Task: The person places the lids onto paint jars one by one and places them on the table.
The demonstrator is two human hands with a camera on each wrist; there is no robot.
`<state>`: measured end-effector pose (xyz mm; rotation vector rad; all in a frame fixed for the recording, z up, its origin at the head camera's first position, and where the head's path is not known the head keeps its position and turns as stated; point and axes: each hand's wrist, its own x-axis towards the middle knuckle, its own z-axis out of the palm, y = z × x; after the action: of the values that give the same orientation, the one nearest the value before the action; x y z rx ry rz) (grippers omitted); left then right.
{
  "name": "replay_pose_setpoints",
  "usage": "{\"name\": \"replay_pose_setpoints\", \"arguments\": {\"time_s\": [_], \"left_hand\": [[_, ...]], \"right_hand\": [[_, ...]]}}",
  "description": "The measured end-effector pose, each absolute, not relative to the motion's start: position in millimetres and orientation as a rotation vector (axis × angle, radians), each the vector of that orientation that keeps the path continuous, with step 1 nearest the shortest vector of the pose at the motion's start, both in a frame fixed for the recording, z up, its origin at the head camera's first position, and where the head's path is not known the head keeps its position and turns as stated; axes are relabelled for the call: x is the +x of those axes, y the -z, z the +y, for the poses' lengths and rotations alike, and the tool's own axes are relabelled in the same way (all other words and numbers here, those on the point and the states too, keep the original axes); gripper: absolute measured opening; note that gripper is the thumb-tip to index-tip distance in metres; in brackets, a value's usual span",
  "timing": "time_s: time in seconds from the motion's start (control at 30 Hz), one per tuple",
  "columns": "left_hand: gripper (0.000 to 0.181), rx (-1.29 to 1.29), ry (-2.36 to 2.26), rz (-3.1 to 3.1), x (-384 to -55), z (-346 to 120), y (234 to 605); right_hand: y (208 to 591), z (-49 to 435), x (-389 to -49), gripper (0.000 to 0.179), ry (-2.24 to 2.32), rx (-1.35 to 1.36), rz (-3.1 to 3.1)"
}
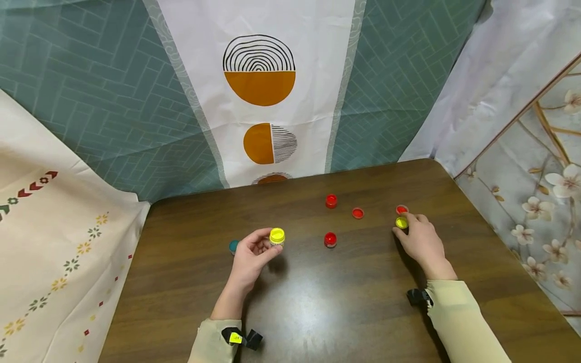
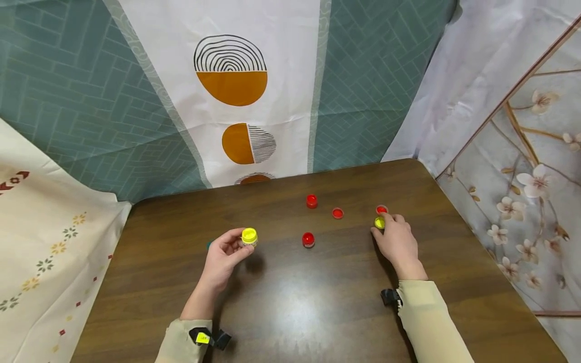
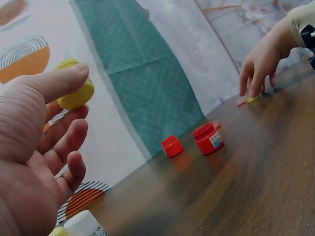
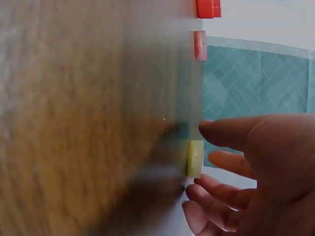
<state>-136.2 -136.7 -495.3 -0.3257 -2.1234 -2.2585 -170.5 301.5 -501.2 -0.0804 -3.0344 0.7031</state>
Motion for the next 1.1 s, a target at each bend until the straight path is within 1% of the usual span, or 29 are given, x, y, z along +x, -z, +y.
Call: {"name": "replay_pose_setpoints", "arguments": {"time_s": [0.27,0.37,0.67,0.83,0.97,1.1], "left_hand": [[0.043,-0.321,2.268,-2.117,-137,-137,494],[0.043,-0.314,2.269,-2.119,-137,-137,494],[0.044,-0.296,2.278,-2.132,-135,-137,494],[0.043,-0.343,2.287,-2.134,-134,-136,493],[0.042,-0.435,2.275,-2.139,-134,-134,493],[0.041,-0.488,2.248,-2.152,-134,-132,495]], "right_hand": [[505,298,-169,0.043,-0.667,-0.066,-2.961],[504,299,-168,0.040,-0.672,-0.049,-2.961],[493,301,-160,0.055,-0.886,-0.084,-3.035],[484,288,-156,0.060,-1.212,-0.045,-2.952],[476,270,-152,0.056,-1.487,-0.020,-2.825],[467,254,-146,0.052,-1.590,-0.011,-2.764]]}}
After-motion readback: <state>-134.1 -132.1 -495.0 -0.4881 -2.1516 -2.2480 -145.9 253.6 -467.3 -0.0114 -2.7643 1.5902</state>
